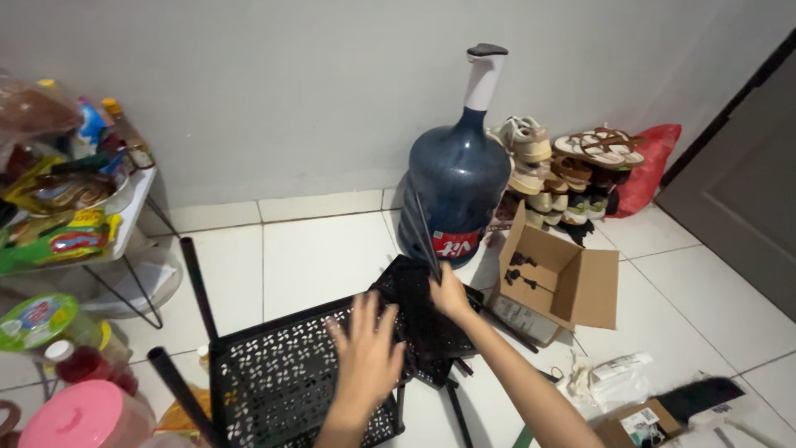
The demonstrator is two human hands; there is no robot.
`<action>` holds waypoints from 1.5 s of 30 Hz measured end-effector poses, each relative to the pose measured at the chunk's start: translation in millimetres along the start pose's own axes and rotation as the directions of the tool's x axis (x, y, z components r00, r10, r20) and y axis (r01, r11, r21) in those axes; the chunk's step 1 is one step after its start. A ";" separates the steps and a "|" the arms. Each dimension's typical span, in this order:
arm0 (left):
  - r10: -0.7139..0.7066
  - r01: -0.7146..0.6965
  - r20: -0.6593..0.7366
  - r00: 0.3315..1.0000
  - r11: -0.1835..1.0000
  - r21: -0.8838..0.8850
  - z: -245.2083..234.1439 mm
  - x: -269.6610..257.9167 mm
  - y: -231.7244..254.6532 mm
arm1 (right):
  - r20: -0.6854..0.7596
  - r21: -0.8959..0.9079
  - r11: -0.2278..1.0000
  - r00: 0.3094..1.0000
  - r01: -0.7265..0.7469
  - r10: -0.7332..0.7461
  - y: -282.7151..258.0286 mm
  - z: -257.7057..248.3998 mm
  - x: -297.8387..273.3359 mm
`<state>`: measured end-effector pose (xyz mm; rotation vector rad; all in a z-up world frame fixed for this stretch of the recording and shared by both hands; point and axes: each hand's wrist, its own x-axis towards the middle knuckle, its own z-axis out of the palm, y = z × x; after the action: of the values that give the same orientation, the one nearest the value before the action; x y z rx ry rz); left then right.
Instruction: The person assembles a black perforated metal shelf by inserting vertical poles into the corner holes of the shelf panels. They repeatedly insert and remove poles to adjust fit, handling multiple panels and poles on the floor.
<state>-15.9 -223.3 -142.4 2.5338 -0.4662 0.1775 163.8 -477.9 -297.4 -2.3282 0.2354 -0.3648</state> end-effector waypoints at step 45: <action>-0.361 0.031 -0.809 0.464 0.919 -0.393 -170.7 -72.7 -237.2 | 0.555 0.434 0.863 0.678 0.258 -0.482 -318.8 95.2 -141.4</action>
<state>-2.2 77.4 -133.3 1.7892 0.2256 1.1470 81.1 -153.4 -161.2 -2.0104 -0.6247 0.2261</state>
